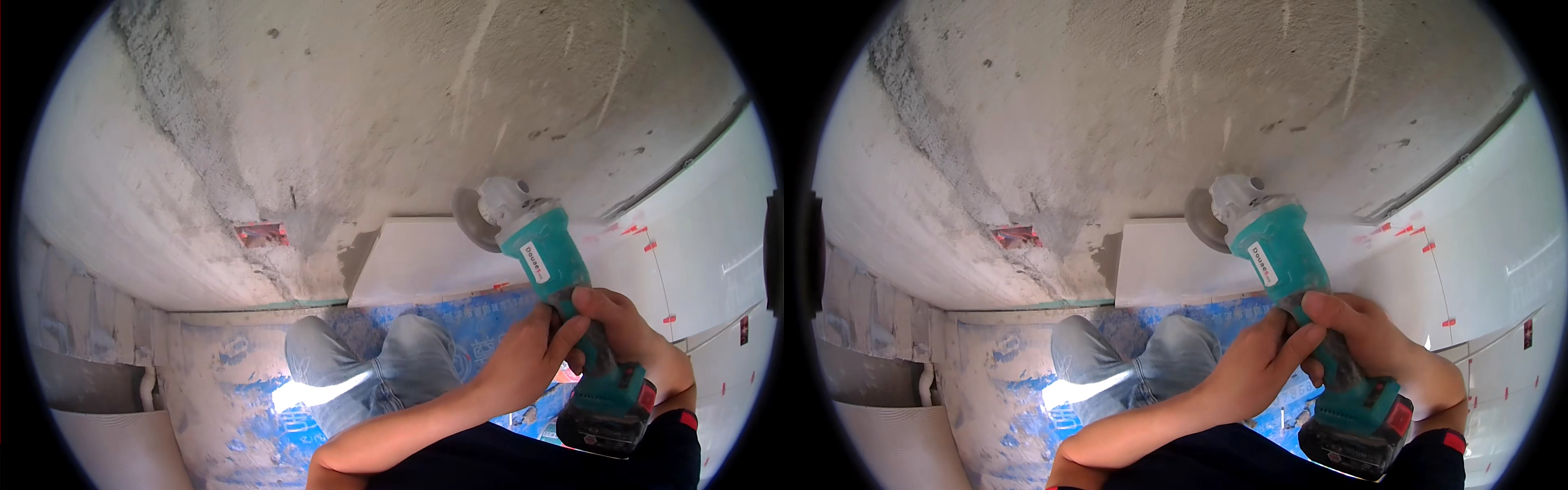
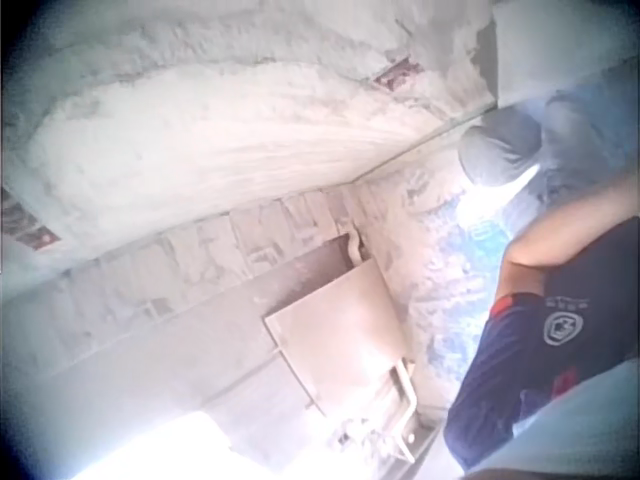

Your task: The person holds a power grinder and uses it to grind the edge of a white tile piece held against a wall.

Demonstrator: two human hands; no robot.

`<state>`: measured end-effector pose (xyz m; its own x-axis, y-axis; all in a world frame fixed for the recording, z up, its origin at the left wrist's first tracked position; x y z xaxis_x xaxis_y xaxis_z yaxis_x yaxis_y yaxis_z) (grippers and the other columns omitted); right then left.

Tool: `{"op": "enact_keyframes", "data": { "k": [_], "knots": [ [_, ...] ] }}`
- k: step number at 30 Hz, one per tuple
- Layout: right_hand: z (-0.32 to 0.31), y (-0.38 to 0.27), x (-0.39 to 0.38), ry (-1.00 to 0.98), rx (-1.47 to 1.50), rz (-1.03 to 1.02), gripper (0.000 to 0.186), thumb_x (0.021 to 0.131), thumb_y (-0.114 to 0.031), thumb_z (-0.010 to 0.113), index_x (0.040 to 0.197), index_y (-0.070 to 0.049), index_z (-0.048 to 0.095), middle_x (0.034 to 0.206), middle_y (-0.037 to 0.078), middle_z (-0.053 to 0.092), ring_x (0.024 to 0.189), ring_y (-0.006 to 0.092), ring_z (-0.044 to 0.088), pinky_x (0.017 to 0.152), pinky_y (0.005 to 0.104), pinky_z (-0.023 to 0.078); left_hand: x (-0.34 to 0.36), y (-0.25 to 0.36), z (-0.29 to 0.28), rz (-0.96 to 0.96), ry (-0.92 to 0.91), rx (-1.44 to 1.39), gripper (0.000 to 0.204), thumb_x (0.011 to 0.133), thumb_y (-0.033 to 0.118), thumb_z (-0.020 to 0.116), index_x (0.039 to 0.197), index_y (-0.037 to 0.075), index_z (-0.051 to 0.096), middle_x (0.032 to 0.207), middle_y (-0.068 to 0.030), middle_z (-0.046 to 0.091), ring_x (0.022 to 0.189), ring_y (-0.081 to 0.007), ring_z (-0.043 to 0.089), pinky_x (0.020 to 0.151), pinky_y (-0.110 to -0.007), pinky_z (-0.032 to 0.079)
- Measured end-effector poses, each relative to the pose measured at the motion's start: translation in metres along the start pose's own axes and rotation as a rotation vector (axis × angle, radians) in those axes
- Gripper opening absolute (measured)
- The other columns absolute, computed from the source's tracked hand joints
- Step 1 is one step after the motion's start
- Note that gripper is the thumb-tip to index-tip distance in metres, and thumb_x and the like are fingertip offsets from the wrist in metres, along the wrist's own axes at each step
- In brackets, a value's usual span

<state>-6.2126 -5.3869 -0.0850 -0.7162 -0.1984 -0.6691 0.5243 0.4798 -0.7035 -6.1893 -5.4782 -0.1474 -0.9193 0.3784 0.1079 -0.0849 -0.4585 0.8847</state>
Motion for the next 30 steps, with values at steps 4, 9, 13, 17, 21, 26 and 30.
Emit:
{"op": "enact_keyframes", "data": {
  "k": [4, 9, 13, 17, 21, 26, 30],
  "knots": [
    [-0.003, -0.002, 0.0, 0.024, -0.02, 0.024, 0.051, 0.097, -0.049, 0.052, 0.101, 0.001, 0.061, 0.071, 0.011, 0.062, 0.059, 0.0184, 0.061, 0.056, 0.03, 0.05, 0.002, 0.0, -0.001, 0.002, -0.001, -0.001, 0.043, 0.104, 0.033, 0.047, 0.115, -0.009, 0.05, 0.081, -0.0119, 0.069, 0.078, -0.0188, 0.069, 0.075, -0.031, 0.051],
    [0.001, -0.005, 0.0, -0.027, -0.028, 0.032, 0.05, 0.098, -0.048, 0.052, 0.102, 0.001, 0.061, 0.071, 0.01, 0.062, 0.06, 0.0167, 0.06, 0.055, 0.0282, 0.048, 0.005, -0.005, -0.002, -0.032, -0.017, 0.008, 0.042, 0.104, 0.032, 0.047, 0.118, -0.008, 0.049, 0.082, -0.012, 0.069, 0.08, -0.0182, 0.069, 0.076, -0.031, 0.051],
    [0.002, -0.008, -0.003, 0.008, -0.021, 0.044, 0.05, 0.097, -0.048, 0.053, 0.104, 0.001, 0.061, 0.071, 0.009, 0.061, 0.059, 0.0157, 0.06, 0.054, 0.027, 0.047, 0.005, -0.006, -0.001, -0.029, -0.035, -0.01, 0.042, 0.104, 0.031, 0.047, 0.12, -0.008, 0.049, 0.084, -0.0115, 0.069, 0.081, -0.0174, 0.069, 0.076, -0.031, 0.051],
    [0.001, -0.012, -0.006, 0.032, -0.063, 0.062, 0.048, 0.096, -0.047, 0.054, 0.104, -0.001, 0.062, 0.071, 0.009, 0.062, 0.059, 0.0152, 0.059, 0.052, 0.0266, 0.046, 0.006, -0.011, 0.001, -0.074, -0.025, -0.012, 0.043, 0.104, 0.031, 0.048, 0.119, -0.008, 0.049, 0.085, -0.0111, 0.069, 0.081, -0.0164, 0.068, 0.077, -0.031, 0.051],
    [-0.004, -0.017, -0.006, 0.024, -0.112, 0.036, 0.045, 0.095, -0.046, 0.055, 0.102, -0.002, 0.063, 0.069, 0.009, 0.061, 0.058, 0.0149, 0.059, 0.05, 0.0273, 0.045, 0.009, -0.004, 0.004, -0.004, 0.004, -0.001, 0.045, 0.105, 0.036, 0.046, 0.12, -0.007, 0.049, 0.084, -0.0103, 0.07, 0.081, -0.0174, 0.068, 0.079, -0.031, 0.05],
    [-0.014, -0.007, -0.035, 0.022, -0.092, 0.012, 0.043, 0.094, -0.044, 0.057, 0.101, -0.002, 0.063, 0.069, 0.009, 0.062, 0.057, 0.0157, 0.059, 0.048, 0.0283, 0.043, -0.002, 0.003, 0.027, -0.031, 0.026, 0.12, 0.047, 0.102, 0.038, 0.047, 0.108, -0.008, 0.05, 0.082, -0.0144, 0.072, 0.084, -0.0276, 0.07, 0.078, -0.036, 0.05],
    [-0.032, 0.023, -0.08, 0.154, 0.042, -0.064, 0.036, 0.095, -0.034, 0.059, 0.105, 0.0, 0.063, 0.079, 0.01, 0.065, 0.057, 0.0175, 0.061, 0.046, 0.028, 0.044, -0.016, 0.002, 0.074, -0.022, -0.155, 0.176, 0.054, 0.104, 0.043, 0.043, 0.124, -0.007, 0.044, 0.089, -0.0127, 0.072, 0.094, -0.026, 0.068, 0.085, -0.036, 0.049]
  ]
}}
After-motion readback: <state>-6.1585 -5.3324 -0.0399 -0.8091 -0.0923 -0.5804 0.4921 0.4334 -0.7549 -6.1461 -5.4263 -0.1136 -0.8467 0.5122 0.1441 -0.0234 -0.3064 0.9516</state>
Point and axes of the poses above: each hand's wrist, its own x-axis towards the middle knuckle, its own z-axis out of the palm, y = z × x, the point moved 7 cm from there along x, towards the middle knuckle
